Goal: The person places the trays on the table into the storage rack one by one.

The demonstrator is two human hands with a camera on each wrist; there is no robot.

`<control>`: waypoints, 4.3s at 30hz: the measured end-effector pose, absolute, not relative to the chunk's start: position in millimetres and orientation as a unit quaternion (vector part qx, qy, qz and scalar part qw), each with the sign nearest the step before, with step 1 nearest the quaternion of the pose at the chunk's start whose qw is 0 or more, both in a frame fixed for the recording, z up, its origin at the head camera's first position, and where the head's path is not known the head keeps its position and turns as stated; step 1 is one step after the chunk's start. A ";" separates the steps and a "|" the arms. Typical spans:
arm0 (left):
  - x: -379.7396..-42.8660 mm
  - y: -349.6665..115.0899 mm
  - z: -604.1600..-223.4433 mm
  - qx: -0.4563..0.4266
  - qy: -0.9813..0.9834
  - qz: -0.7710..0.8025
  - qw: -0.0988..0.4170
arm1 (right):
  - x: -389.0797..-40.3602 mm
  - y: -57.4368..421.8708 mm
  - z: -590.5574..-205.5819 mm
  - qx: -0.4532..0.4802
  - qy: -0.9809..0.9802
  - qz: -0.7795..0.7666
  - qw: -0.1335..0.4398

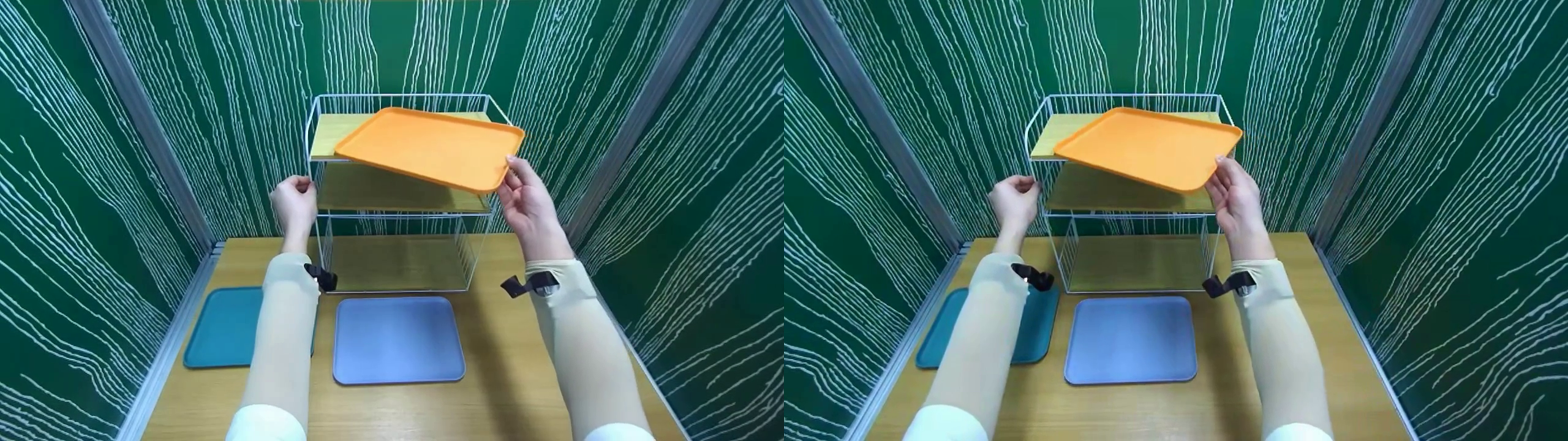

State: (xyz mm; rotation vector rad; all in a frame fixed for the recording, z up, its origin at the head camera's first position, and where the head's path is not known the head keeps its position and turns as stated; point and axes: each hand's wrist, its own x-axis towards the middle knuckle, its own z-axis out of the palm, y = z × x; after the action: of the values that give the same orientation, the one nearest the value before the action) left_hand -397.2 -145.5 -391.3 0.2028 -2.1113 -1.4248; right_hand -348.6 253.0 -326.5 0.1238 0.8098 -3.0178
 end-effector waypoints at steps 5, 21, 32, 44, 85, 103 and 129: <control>-395.6 -146.0 -391.4 0.075 -0.788 -0.539 0.288 | -355.8 247.7 -326.2 0.046 0.269 -0.962 0.011; -396.1 -145.8 -391.1 0.072 -0.797 -0.524 0.291 | -350.7 244.7 -359.1 -0.111 0.219 -0.969 0.017; -396.5 -146.6 -391.5 0.070 -0.791 -0.539 0.282 | -340.9 234.1 -365.3 -0.158 0.294 -0.942 -0.010; -396.0 -145.9 -393.2 0.072 -0.792 -0.538 0.280 | -345.4 225.5 -364.0 -0.083 0.302 -0.949 -0.035; -400.8 -145.7 -393.3 0.085 -0.790 -0.538 0.281 | -382.7 218.6 -355.1 0.014 0.299 -0.953 -0.045; -402.3 -144.8 -395.1 0.083 -0.787 -0.541 0.283 | -395.2 216.3 -350.7 0.081 0.363 -0.928 -0.035; -400.7 -148.7 -394.0 0.078 -0.790 -0.544 0.270 | -380.4 220.2 -400.3 -0.063 0.492 -0.867 -0.035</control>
State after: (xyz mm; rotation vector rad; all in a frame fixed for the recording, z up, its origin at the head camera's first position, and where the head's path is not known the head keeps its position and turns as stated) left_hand -400.7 -148.7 -394.0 0.2109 -2.1296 -1.4662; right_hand -380.4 220.2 -400.3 -0.2027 1.5822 -2.7866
